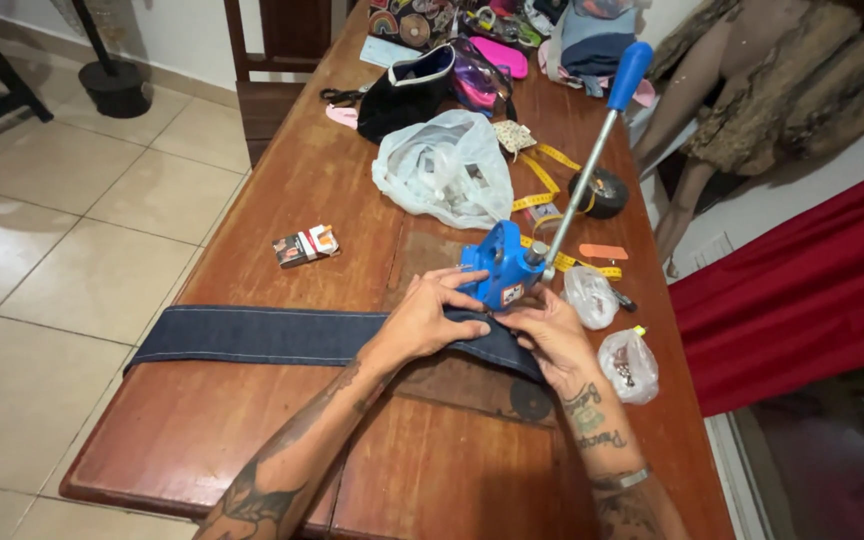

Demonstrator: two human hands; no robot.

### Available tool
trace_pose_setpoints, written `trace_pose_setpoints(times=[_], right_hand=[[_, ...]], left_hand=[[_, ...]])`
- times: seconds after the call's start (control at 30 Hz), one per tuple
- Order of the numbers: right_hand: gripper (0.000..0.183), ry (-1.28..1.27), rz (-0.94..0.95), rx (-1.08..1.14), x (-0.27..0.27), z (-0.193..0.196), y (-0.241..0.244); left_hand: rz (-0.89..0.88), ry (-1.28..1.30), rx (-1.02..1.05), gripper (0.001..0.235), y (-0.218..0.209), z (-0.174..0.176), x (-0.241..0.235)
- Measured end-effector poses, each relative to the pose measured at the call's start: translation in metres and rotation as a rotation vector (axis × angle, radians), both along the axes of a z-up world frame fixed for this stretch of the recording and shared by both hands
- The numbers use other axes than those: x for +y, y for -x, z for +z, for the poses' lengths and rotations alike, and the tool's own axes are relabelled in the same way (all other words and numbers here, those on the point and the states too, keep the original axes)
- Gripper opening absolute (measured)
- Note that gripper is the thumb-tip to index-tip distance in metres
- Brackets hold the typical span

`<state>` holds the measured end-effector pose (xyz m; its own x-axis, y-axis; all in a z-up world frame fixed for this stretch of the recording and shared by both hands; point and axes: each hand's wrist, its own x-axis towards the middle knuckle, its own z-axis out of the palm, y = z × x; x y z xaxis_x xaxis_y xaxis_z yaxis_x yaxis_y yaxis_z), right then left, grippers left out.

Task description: The person uses a blue hand press to attach metal rivets to a denim belt. They repeatedly position the belt under the press, place a rivet, and pull the lever to secure it, then move to the next spot along the belt.

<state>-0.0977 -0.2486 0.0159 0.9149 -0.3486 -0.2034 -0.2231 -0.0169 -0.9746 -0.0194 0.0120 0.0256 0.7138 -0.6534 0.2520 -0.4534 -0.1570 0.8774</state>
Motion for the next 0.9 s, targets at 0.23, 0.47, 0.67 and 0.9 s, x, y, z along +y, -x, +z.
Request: trace_pose_setpoints(times=[0.23, 0.47, 0.67, 0.9], right_hand=[[0.062, -0.045, -0.028, -0.096, -0.016, -0.028, -0.014], [0.051, -0.067, -0.067, -0.090, -0.014, -0.024, -0.019], [0.033, 0.044, -0.207, -0.163, 0.006, -0.046, -0.015], [0.011, 0.349, -0.178, -0.473, 0.032, -0.033, 0.012]], left_hand=[[0.004, -0.002, 0.001, 0.044, -0.003, -0.001, -0.003], [-0.007, -0.020, -0.008, 0.045, -0.007, -0.001, -0.004], [-0.010, -0.022, -0.022, 0.041, -0.005, -0.003, -0.005], [0.003, -0.036, -0.049, 0.043, -0.010, -0.009, -0.009]])
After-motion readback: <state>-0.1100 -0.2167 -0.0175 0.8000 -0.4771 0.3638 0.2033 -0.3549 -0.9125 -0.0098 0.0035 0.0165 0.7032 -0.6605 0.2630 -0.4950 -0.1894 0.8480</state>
